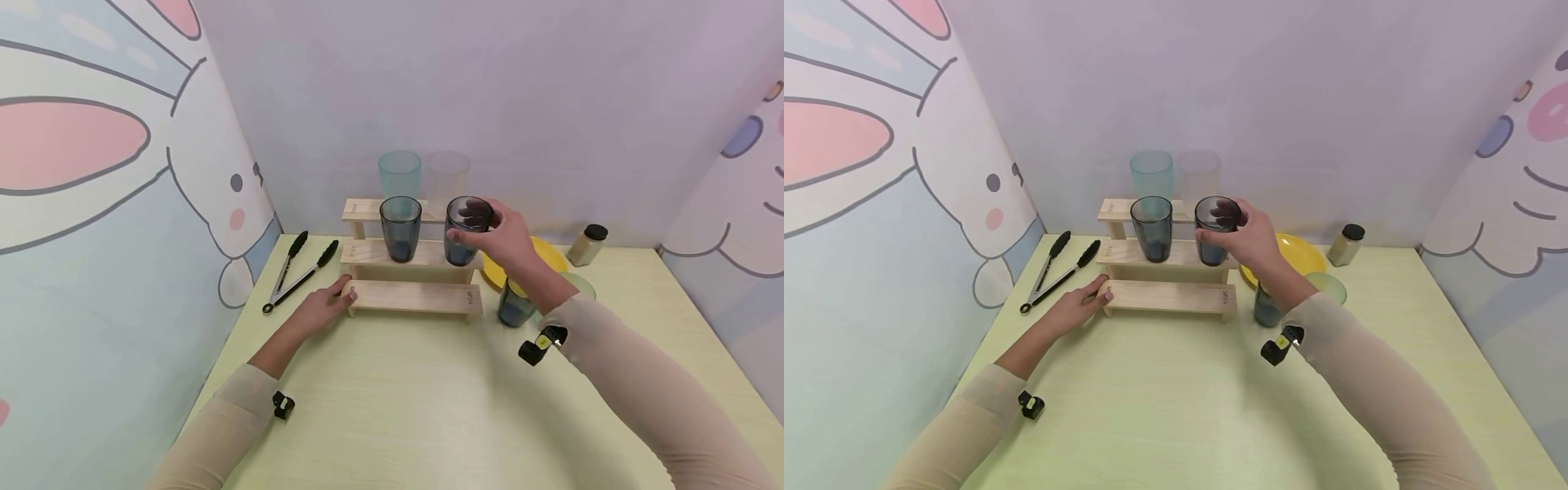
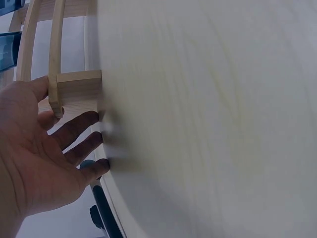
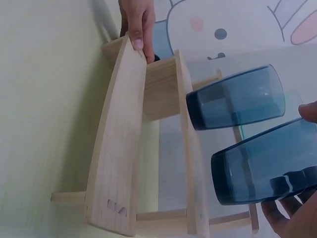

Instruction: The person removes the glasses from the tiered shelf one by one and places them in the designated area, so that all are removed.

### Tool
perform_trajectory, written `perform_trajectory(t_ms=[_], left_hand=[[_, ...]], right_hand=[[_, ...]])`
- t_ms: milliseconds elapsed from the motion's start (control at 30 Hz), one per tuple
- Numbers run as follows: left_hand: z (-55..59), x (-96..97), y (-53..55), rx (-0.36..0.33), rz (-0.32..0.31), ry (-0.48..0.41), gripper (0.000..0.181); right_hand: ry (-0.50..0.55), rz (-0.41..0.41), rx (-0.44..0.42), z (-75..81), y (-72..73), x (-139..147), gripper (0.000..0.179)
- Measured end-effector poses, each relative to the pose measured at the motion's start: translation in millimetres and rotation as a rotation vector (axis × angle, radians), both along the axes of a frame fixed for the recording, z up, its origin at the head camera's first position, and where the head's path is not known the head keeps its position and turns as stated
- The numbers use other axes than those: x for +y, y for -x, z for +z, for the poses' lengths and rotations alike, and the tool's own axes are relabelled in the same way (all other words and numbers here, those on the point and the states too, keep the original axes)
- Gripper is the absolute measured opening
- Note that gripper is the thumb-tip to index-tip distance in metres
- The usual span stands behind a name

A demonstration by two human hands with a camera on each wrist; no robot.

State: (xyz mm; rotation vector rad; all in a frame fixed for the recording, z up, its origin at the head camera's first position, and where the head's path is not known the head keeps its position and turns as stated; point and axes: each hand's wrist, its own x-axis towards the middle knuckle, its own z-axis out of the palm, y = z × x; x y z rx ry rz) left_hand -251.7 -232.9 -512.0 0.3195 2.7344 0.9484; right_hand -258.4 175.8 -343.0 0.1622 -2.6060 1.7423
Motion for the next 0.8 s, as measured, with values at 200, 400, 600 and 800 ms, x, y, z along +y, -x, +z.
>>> perform_trajectory(t_ms=[200,400,600,800], left_hand=[[0.6,1.2,0.4,-0.019,0.019,-0.007,0.095],[12.4,4.5,-6.2,-0.037,0.023,0.006,0.093],[20.3,6.6,-12.2,-0.037,0.02,-0.008,0.095],[25.1,11.0,-15.8,-0.051,0.032,-0.018,0.085]], right_hand=[[0.037,0.031,-0.004,0.9,2.4,23,0.076],[0.021,0.006,-0.033,0.8,2.2,45,0.076],[0.013,-0.032,-0.062,0.1,-0.4,64,0.079],[0.01,-0.055,-0.067,2.7,-5.3,82,0.079]])
